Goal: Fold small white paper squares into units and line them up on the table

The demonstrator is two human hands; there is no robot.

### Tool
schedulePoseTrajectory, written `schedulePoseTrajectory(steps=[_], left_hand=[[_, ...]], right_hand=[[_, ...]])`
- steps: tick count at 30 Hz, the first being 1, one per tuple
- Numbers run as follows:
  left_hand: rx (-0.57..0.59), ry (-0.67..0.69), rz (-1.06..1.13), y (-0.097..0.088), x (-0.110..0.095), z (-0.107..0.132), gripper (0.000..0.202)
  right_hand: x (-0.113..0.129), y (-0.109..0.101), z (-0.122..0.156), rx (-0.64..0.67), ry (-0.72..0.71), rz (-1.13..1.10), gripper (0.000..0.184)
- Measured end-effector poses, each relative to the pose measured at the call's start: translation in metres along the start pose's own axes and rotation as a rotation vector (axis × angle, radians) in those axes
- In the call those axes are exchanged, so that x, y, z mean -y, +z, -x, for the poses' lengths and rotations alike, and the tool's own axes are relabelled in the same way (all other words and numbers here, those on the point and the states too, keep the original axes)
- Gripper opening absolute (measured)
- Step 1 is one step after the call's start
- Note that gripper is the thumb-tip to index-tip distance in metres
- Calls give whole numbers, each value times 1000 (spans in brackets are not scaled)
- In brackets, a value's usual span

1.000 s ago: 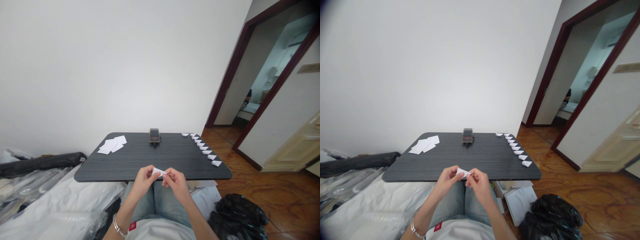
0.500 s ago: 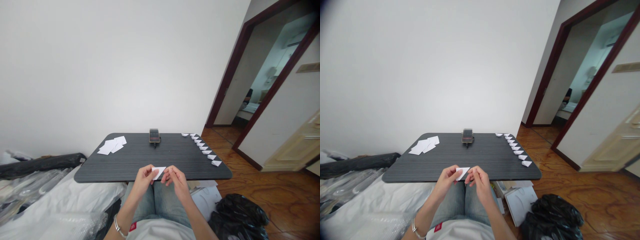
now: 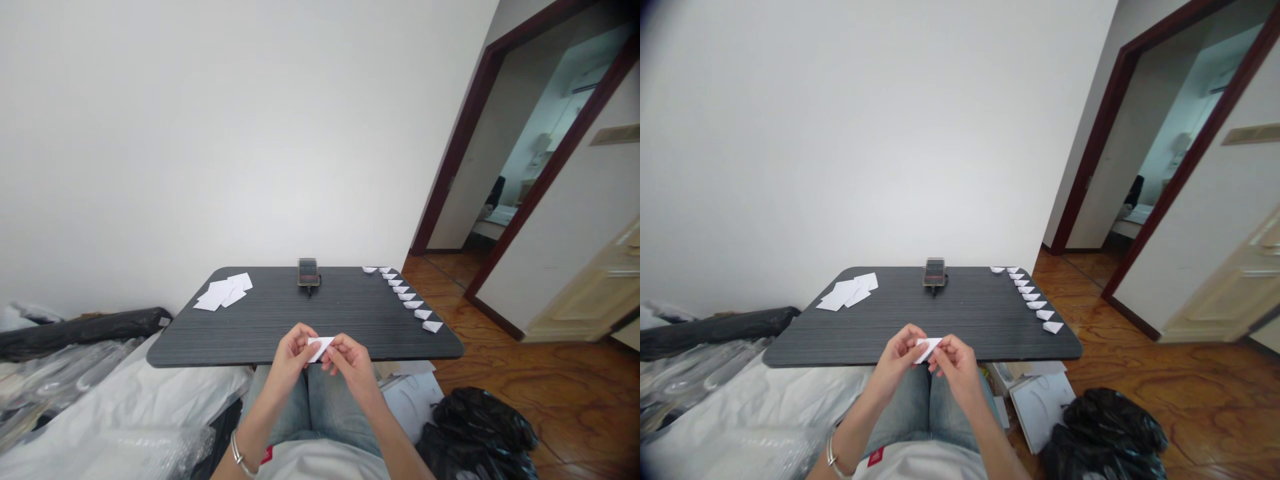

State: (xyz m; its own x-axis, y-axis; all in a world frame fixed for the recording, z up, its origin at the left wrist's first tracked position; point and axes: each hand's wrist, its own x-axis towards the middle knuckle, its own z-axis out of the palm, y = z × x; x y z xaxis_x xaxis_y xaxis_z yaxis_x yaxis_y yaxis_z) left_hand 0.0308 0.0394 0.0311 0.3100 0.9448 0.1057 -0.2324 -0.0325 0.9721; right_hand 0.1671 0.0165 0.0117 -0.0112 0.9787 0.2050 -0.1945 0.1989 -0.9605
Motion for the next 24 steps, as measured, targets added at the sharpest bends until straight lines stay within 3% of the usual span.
schedulePoseTrajectory(steps=[7,12,18,24], left_hand=[[-46,81,-96,5,8,-1,26],[-108,169,-303,4,7,2,19],[-68,252,-457,4,-2,7,18],[-23,220,-453,6,-10,8,20]], right_hand=[[-2,0,-1,-6,55,14,19],[-4,-1,-2,-42,10,23,21],[-4,-2,-1,-141,-96,161,24],[-5,-3,0,-173,-106,218,26]])
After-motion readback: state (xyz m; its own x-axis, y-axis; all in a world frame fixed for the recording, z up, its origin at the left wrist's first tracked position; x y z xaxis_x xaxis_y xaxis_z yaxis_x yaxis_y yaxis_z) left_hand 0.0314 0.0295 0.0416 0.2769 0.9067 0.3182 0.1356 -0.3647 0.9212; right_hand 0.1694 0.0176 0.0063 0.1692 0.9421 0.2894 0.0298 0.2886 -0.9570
